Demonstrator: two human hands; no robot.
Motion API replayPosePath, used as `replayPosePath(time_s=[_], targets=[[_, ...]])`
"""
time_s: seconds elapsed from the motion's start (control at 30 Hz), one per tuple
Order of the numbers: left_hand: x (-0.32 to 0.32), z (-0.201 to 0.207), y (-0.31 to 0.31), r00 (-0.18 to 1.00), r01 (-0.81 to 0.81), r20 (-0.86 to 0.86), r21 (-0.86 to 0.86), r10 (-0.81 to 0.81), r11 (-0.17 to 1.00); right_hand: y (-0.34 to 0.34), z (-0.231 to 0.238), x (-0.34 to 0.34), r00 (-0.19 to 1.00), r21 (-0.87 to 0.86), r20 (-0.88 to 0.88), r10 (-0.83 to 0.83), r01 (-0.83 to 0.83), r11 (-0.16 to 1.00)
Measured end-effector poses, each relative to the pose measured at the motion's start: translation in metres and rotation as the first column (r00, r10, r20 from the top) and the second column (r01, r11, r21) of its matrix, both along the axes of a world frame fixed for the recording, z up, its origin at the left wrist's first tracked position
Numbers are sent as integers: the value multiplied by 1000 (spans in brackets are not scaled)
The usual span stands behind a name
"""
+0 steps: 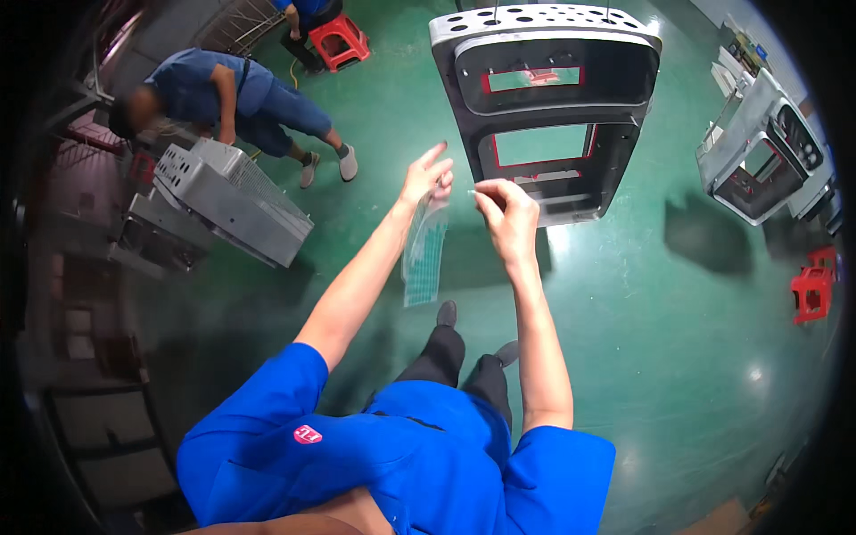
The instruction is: The recorder fits metal panels together and inserts small hardware components to assemble large metal enclosures on a factory floor.
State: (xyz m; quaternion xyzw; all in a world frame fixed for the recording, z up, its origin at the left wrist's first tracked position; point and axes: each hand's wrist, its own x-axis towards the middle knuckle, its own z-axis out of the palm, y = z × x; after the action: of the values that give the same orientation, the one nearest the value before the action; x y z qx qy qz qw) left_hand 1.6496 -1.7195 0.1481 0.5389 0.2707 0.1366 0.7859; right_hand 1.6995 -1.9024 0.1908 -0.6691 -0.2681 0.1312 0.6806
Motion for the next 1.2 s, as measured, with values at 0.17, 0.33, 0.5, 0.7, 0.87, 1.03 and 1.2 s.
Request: replayPosePath(time_s=[0.17, 0.33, 0.5, 0.7, 0.87, 1.03, 1.2], targets=[[34, 27, 9, 998, 61, 16, 42, -61, 997, 42, 27, 26, 973, 84, 163, -161, 148, 985], [29, 21, 6, 993, 115, 33, 74, -117, 991, 83, 52, 54, 586, 183, 703, -402, 397, 899], [13, 25, 5, 987, 160, 6, 61, -161, 985, 109, 48, 67, 278, 226, 882, -380, 458, 860], [5, 37, -5, 985, 169, -25, 27, -169, 985, 102, 45, 67, 278, 158, 916, -290, 414, 897], [19, 46, -7, 986, 156, -74, 38, -152, 987, 102, 51, 84, 296, 148, 912, -284, 410, 900], [18, 45, -5, 982, 177, -75, 56, -173, 983, 107, 53, 86, 316, 134, 910, -268, 388, 912], [26, 37, -20, 984, 171, -57, 57, -167, 984, 97, 48, 95, 272, 98, 934, -231, 426, 899]])
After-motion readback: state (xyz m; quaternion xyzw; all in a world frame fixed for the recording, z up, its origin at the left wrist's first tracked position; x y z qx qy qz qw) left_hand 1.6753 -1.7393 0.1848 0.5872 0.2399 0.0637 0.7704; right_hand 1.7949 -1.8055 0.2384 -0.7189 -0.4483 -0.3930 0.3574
